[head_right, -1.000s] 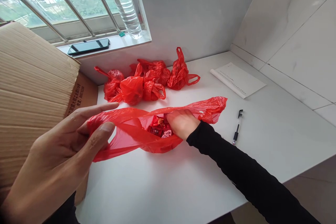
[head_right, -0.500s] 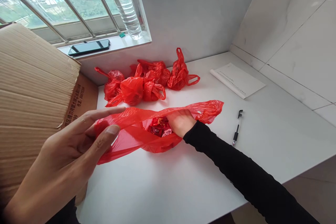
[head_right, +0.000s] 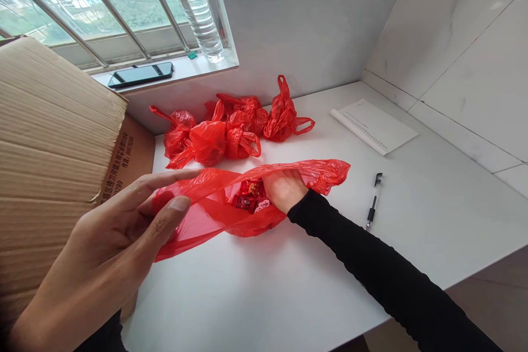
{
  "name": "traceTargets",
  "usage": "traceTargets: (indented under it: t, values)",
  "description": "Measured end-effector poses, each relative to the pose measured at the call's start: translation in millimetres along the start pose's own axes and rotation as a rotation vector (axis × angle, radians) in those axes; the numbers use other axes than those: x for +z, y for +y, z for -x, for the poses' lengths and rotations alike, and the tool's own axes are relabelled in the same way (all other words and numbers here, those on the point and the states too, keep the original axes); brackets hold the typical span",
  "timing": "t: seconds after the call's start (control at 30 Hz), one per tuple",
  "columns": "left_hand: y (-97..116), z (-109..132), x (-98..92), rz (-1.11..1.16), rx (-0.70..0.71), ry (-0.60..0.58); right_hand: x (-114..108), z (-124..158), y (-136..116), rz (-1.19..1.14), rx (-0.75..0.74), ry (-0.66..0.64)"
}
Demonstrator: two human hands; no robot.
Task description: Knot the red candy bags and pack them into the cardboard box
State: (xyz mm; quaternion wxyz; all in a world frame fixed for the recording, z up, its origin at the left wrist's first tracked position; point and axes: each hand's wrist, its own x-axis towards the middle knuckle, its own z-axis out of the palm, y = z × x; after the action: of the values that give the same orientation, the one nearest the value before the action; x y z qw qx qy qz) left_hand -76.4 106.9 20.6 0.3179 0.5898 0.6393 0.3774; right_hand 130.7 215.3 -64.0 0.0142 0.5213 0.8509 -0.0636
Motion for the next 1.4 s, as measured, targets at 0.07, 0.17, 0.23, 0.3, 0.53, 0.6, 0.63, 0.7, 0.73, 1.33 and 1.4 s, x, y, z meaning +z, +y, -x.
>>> traceTargets:
  t: [0.07, 0.17, 0.23, 0.3, 0.53, 0.6, 0.63, 0.7, 0.73, 1.33, 1.4]
  values:
    - [0, 0, -0.6, -0.001, 0.001, 0.006, -1, 0, -1, 0.008, 0.001, 0.01]
    - [-1, 0, -1.7, -0.004, 0.022, -0.011, -3, 1, -1, 0.017, 0.006, 0.021]
    - [-1, 0, -2.2, -0.015, 0.018, -0.007, -3, 1, 0, 0.018, 0.002, 0.02]
    - [-2, 1, -2.6, -0.018, 0.014, -0.001, -3, 0, 2, 0.02, 0.001, 0.016]
    - [-2, -1, -1.6, 0.009, 0.021, 0.172, -3, 1, 6, 0.041, 0.02, -0.025]
    - [-1, -2, -1.1, 0.019, 0.033, 0.18, -6, 3, 6, 0.04, 0.018, -0.044]
    - [-1, -2, -1.0, 0.026, 0.035, 0.177, -8, 3, 5, 0.037, 0.017, -0.049]
    - [-1, -1, -1.2, 0.049, 0.038, 0.171, -12, 4, 4, 0.03, 0.019, -0.045]
    - [-1, -1, -1.3, 0.062, 0.037, 0.168, -14, 4, 3, 0.026, 0.023, -0.034]
    - [0, -1, 3.0, 0.175, -0.011, 0.147, -3, -2, 5, -0.016, -0.044, -0.021]
    - [1, -1, 2.5, 0.167, -0.018, 0.125, 0, -3, 5, -0.023, -0.043, -0.022]
